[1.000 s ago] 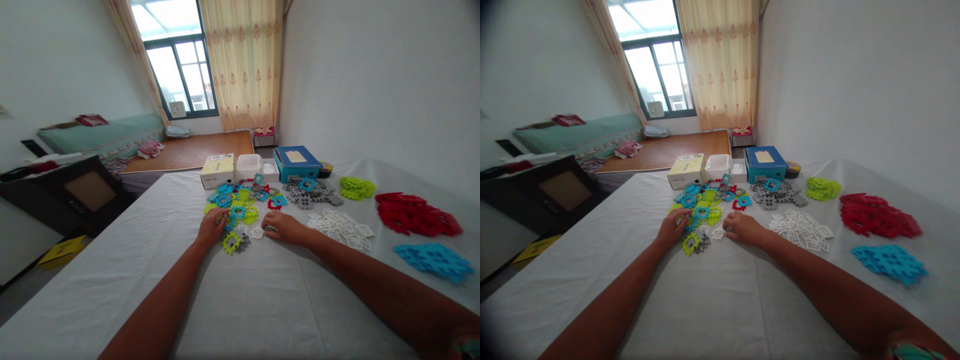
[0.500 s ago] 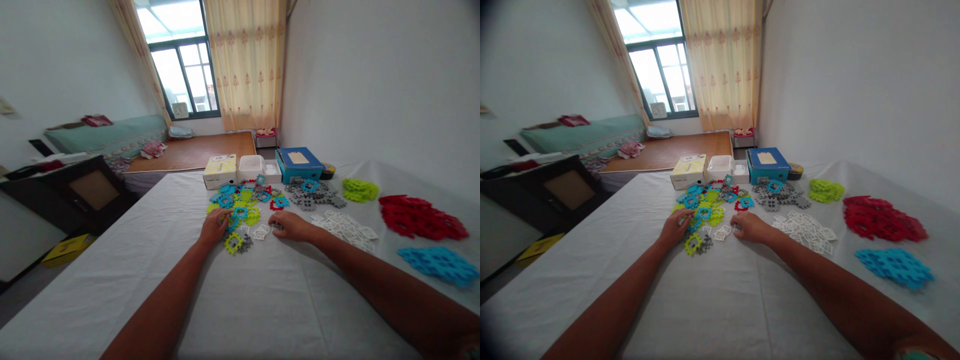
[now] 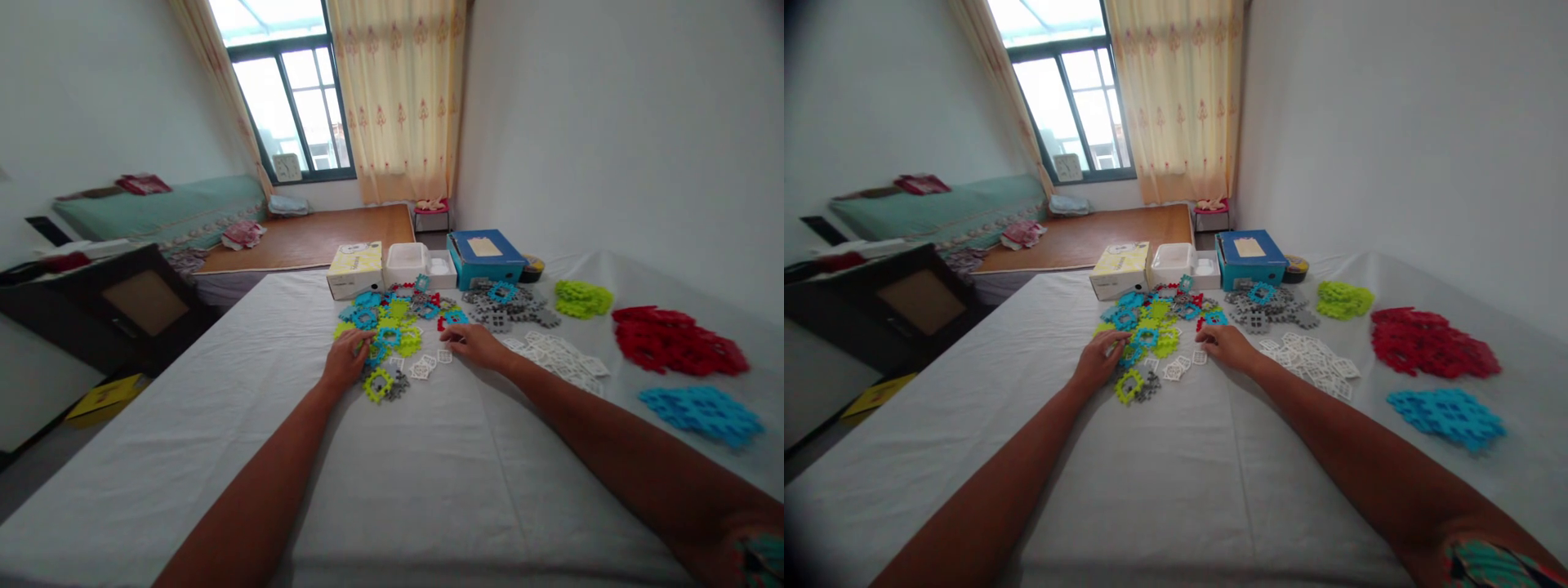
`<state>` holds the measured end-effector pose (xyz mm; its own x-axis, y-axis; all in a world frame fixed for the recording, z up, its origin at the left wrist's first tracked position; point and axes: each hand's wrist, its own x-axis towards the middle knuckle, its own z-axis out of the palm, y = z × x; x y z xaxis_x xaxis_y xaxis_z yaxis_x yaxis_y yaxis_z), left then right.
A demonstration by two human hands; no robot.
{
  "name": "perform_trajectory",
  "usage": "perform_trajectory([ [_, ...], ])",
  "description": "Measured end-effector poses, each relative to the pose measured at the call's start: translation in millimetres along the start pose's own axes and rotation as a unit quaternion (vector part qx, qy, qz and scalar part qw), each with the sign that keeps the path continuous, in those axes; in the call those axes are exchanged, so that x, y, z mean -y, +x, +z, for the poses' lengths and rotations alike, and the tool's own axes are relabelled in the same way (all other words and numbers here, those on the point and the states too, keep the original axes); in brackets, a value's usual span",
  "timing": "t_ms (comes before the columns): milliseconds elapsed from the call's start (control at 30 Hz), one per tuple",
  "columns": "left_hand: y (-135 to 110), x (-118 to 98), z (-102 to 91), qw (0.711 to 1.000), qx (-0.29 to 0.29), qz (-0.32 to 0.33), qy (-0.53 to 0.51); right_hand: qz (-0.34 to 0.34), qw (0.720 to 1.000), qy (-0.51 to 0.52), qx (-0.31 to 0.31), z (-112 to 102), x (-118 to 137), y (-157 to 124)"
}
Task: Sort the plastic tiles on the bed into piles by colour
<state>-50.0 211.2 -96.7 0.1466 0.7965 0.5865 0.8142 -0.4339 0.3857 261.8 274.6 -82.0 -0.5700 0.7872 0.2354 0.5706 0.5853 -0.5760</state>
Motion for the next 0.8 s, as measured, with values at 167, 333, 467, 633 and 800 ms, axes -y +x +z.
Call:
perform_trajectory([
  [167, 0, 0, 0.9, 1.000, 0.003, -0.001, 0.004, -0.116, 0.993, -0.013, 0.017, 12, 14, -4],
  [333, 0, 0, 2.6, 1.000, 0.004, -0.007, 0.003, -0.206, 0.975, -0.043, 0.072, 22, 29, -11],
  [467, 0, -1, 2.0, 1.000, 0.008, -0.009, 0.006, -0.159, 0.984, -0.031, 0.067, 21, 28, -10],
  [633, 1, -2, -0.7, 1.000, 0.011, -0.006, -0.002, -0.123, 0.991, -0.002, 0.044, 16, 28, -9],
  [800, 1, 2, -0.1, 1.000, 0.017, -0.002, 0.007, -0.144, 0.988, 0.031, 0.044, 15, 26, -4],
])
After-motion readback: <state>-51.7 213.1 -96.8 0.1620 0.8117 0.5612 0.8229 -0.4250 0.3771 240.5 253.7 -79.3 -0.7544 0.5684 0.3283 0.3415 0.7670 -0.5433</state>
